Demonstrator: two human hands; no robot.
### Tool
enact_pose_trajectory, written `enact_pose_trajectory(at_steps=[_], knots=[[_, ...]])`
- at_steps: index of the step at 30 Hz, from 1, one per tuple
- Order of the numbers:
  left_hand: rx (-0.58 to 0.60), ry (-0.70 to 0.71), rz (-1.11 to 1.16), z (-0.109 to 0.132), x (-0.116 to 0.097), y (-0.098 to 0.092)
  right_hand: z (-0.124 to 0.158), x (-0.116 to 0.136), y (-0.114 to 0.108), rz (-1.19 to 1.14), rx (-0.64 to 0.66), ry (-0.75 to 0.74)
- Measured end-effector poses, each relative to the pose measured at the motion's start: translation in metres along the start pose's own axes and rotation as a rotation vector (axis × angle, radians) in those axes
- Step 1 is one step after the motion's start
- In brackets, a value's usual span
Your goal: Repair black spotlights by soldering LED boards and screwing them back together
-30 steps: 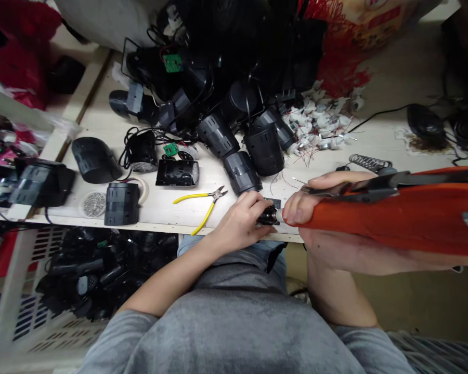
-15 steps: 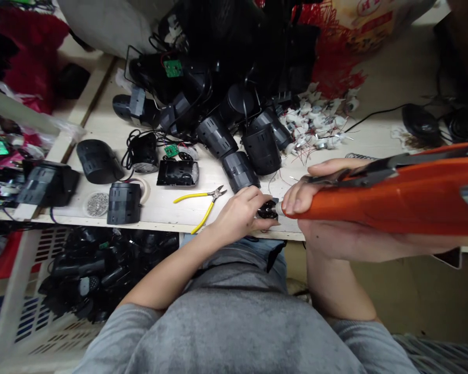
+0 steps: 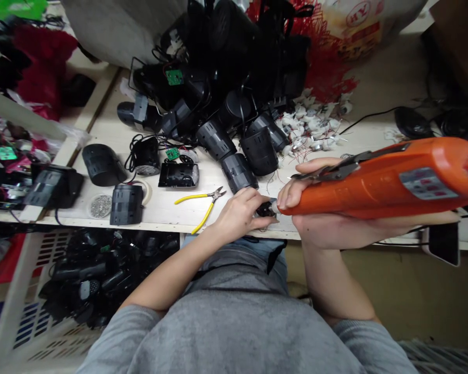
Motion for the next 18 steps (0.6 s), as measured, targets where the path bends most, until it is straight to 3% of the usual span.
enact_pose_trajectory(at_steps=[6, 11, 18], knots=[[0.032, -0.081, 0.125, -0.014, 0.002, -0.008, -0.016, 0.005, 0.014, 0.05, -0.151, -0.023], [0.132, -0.164, 0.236, -0.024, 0.004, -0.014, -0.03, -0.006, 0.029, 0.176, -0.163, -0.058], [0.209, -0.369, 0.301, -0.03, 0.009, -0.015, -0.043, -0.019, 0.03, 0.13, -0.204, 0.044]])
Point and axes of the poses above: each hand's wrist, its own z-axis away from the middle knuckle, its own y-axis out of the palm, x = y × z, the point moved 5 cm from there along -z, towards the middle knuckle, and after that the axes turned 11 degrees about -x, right-handed, at the moved point
